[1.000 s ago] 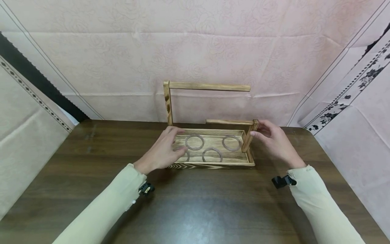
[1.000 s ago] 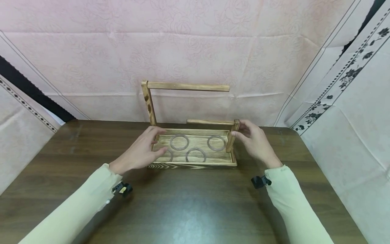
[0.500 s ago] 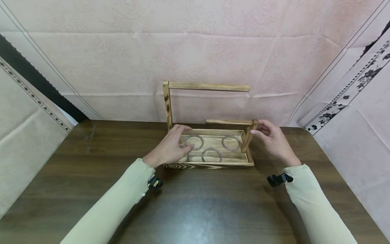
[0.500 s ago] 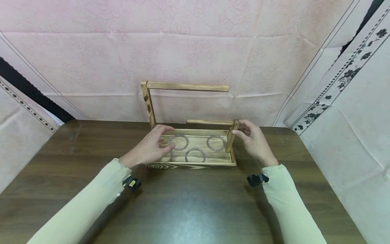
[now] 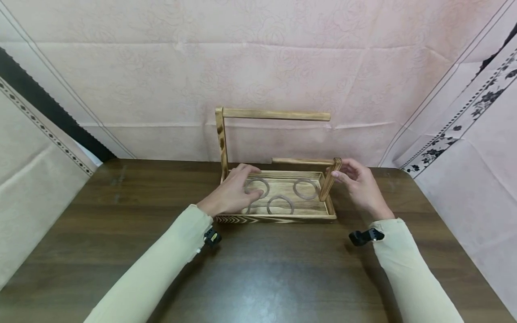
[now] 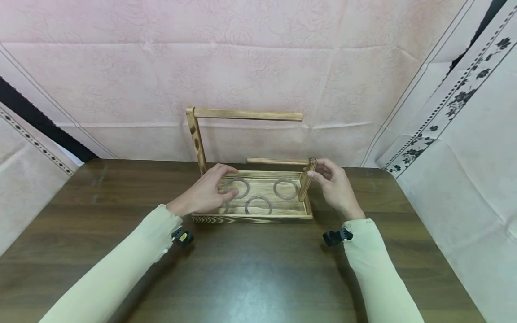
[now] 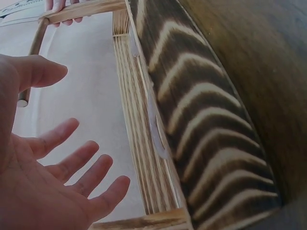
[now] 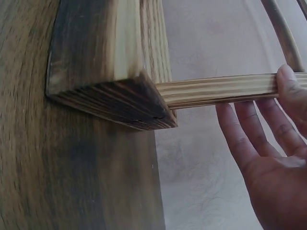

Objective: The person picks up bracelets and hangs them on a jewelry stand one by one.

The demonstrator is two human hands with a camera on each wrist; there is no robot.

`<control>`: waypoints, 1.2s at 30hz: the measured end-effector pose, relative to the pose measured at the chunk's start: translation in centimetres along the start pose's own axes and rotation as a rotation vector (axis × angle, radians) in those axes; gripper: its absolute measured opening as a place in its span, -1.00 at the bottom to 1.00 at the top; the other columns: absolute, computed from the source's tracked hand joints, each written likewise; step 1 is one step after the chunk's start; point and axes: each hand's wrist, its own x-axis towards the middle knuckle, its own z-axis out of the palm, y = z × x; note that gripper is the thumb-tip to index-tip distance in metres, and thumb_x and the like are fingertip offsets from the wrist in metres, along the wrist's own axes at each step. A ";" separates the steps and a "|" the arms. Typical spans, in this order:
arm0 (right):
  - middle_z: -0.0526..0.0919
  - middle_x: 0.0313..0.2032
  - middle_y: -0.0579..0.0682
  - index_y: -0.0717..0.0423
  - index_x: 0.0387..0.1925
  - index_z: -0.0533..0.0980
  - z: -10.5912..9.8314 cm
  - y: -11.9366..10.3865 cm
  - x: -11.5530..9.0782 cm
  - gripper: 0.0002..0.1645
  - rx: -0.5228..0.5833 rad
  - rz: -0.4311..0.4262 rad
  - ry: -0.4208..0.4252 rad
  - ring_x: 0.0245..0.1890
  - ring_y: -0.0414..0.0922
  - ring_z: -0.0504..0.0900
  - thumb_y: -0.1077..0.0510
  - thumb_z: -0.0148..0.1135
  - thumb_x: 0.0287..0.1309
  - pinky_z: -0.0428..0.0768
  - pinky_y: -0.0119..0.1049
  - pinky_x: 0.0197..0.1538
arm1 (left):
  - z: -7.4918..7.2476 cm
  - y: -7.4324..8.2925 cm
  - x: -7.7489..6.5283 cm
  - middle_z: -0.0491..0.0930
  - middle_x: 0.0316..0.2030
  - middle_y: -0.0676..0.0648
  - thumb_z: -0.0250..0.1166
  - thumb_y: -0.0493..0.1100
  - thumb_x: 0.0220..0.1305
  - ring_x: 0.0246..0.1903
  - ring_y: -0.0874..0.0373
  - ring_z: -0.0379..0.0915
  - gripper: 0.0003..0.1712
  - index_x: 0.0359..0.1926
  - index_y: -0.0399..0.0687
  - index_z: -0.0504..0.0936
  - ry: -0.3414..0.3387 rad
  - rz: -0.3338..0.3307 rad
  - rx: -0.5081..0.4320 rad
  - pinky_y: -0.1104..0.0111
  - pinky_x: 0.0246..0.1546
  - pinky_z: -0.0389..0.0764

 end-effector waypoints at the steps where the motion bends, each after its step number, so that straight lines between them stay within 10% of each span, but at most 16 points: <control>1: 0.72 0.01 0.26 0.38 0.10 0.48 0.1 0.1 0.0 -0.69 0.012 0.001 0.005 -0.13 -0.43 0.69 0.29 0.19 0.41 0.68 -0.46 0.00 | 0.1 0.1 0.1 0.39 0.32 -0.14 0.32 0.04 0.35 0.35 -0.10 0.28 -0.32 0.40 -0.02 0.37 -0.003 -0.001 0.002 -0.04 0.37 0.38; 24: 0.66 0.02 0.37 0.34 0.13 0.47 0.4 0.3 -0.1 -0.67 0.035 0.013 0.036 -0.11 -0.41 0.68 0.25 0.18 0.42 0.68 -0.48 -0.02 | 1.5 2.3 2.8 0.24 0.43 -0.06 0.29 0.08 0.35 0.38 -0.05 0.14 -0.28 0.46 0.12 0.29 -0.081 0.029 0.167 -0.07 0.37 0.36; 36: 0.71 -0.15 -0.06 0.41 0.08 0.46 1.4 1.1 -0.1 -0.65 0.133 0.007 0.105 -0.14 -0.39 0.69 0.25 0.22 0.38 0.69 -0.48 -0.05 | 2.5 2.3 3.6 0.21 0.44 -0.03 0.29 0.10 0.36 0.37 -0.05 0.12 -0.26 0.47 0.04 0.31 -0.119 0.027 0.194 -0.10 0.38 0.31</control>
